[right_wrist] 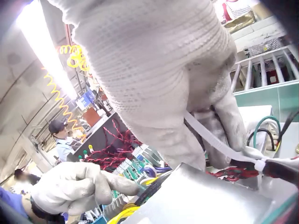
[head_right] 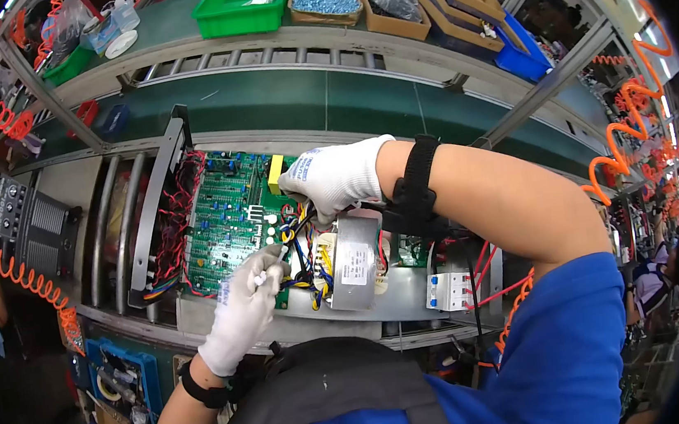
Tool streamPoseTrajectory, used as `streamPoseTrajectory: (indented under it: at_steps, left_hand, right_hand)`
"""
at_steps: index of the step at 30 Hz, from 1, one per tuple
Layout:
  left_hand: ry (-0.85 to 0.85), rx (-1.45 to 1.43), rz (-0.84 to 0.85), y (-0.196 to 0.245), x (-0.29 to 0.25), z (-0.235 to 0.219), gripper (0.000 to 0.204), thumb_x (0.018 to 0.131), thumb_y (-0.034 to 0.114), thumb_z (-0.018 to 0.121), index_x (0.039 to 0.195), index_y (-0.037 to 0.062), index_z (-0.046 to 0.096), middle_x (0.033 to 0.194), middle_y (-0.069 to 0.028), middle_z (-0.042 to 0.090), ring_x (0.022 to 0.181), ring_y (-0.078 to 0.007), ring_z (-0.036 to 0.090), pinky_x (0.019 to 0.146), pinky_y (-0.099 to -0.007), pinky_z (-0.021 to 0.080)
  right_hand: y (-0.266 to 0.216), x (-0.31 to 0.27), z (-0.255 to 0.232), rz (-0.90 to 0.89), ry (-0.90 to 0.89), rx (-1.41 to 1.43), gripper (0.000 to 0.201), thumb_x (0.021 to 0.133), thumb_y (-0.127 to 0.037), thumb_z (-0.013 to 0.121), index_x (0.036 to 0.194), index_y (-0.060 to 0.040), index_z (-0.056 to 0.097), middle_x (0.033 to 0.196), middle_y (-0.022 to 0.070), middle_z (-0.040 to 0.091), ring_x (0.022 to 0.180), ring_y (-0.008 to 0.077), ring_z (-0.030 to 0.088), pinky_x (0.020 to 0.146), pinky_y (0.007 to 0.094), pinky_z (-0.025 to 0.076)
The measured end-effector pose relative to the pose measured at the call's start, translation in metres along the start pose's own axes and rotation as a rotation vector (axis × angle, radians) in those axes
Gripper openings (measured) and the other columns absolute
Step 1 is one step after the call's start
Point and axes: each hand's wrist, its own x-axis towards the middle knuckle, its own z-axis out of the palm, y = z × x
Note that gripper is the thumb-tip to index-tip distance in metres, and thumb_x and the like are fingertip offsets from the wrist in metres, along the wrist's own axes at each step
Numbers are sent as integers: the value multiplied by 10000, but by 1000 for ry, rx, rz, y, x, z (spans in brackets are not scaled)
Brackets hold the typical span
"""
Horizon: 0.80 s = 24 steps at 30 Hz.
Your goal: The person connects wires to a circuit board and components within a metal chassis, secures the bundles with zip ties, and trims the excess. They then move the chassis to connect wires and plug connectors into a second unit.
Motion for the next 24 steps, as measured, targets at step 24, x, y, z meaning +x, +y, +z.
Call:
streamPoseTrajectory:
  at_steps: [24]
  left_hand:
    - [-73, 47, 53, 4, 26, -5, 82, 945, 46, 467, 931, 6, 537, 905, -81, 533, 851, -169, 483, 803, -299, 412]
  right_hand:
    - [19, 17, 17, -245, 127, -343, 342, 660, -285, 743, 929, -101, 642, 941, 93, 605, 911, 297, 634, 781, 428, 495]
